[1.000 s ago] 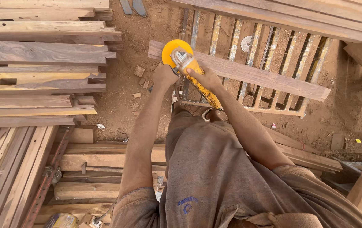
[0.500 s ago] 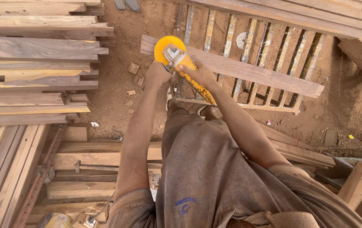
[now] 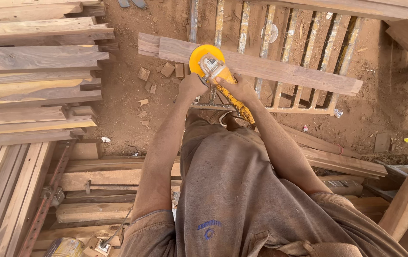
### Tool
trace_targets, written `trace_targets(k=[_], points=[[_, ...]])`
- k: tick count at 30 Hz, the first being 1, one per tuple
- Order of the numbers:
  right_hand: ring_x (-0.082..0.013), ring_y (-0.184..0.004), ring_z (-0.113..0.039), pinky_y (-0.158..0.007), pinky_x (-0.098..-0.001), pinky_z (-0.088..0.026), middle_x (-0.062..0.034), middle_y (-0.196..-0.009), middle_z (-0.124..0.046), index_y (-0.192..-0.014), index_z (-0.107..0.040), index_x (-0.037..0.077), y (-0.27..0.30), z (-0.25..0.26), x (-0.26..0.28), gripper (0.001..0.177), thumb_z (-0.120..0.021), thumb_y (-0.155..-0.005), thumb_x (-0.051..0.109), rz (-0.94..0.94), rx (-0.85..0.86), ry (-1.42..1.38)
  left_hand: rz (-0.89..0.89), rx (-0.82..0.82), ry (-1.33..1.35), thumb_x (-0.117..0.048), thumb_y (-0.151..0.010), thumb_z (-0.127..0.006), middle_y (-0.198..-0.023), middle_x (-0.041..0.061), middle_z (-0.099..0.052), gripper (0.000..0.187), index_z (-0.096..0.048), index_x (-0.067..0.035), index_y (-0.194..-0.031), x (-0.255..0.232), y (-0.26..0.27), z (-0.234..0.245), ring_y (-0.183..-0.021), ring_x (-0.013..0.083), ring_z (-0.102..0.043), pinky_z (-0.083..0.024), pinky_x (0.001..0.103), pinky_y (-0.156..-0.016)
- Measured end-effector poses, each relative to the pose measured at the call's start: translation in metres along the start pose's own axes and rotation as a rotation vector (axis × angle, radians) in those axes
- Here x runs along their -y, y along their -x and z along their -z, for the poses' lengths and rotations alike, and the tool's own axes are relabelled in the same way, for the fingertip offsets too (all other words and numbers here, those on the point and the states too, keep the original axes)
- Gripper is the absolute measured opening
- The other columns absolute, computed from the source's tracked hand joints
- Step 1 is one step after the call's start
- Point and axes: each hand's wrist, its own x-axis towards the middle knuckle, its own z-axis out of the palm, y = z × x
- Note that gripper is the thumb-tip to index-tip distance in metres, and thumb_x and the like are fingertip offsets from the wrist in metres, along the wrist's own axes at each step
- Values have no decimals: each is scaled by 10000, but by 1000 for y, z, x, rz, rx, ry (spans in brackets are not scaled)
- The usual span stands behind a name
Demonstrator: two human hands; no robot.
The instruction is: The person sands long wooden slats using a handheld power sander, moving it across the surface to smooth the wood.
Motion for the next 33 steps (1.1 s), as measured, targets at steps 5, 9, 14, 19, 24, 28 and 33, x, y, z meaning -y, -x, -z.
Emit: trace_targets(k=[5,9,14,19,24,28,33], points=[[-424,-1261,-621,-1057,-482,-490,-354,-1276,-641,-1471,-488,-71,1,30,-82,1212,-576,-737,890,-15,-96,-49,-60,45,-28,-340,-814,-735,-1032,186,-753,388,-744,-40,-1059,-62,10,-46,-997,352,-728,-571,460,-860],[-428,-1259,-625,-1055,-465,-502,-380,-1287,-621,-1442,-491,-126,15,60,-152,1209,-596,-762,868,-26,-134,-127,-184,46,-34,-264,-782,-739,-1024,180,-765,324,-764,-33,-1009,-113,9,-99,-987,350,-740,-582,458,-845],[-388,-1233,-622,-1022,-452,-491,-346,-1308,-607,-1461,-433,-107,32,106,-233,1192,-619,-738,822,-94,-179,-269,-192,121,-66,-248,-788,-719,-971,168,-777,297,-756,-38,-994,-184,6,-177,-931,334,-763,-593,465,-799],[-356,-1224,-636,-1024,-422,-507,-348,-1294,-625,-1432,-477,-168,53,157,-323,1117,-667,-842,760,-79,-242,-321,-308,95,-83,-255,-760,-753,-925,162,-772,268,-773,-51,-933,-258,10,-260,-910,336,-755,-587,453,-783],[-368,-1053,-684,-874,-428,-546,-326,-1193,-694,-1397,-563,-152,63,178,-354,1043,-648,-823,714,-162,-192,-437,-369,31,-78,-205,-747,-729,-922,160,-770,214,-791,-81,-910,-298,15,-299,-915,338,-744,-558,472,-800],[-345,-1085,-701,-880,-408,-580,-340,-1204,-648,-1449,-414,-151,57,165,-350,1092,-689,-810,691,-172,-231,-476,-330,127,-91,-210,-766,-712,-932,158,-779,245,-763,-48,-944,-284,15,-286,-899,315,-765,-576,454,-791],[-348,-1192,-648,-977,-397,-535,-340,-1292,-616,-1447,-427,-171,36,135,-313,1115,-712,-829,712,-70,-200,-400,-247,98,-58,-200,-782,-701,-968,188,-771,257,-775,-44,-972,-236,22,-235,-928,338,-756,-586,451,-788]])
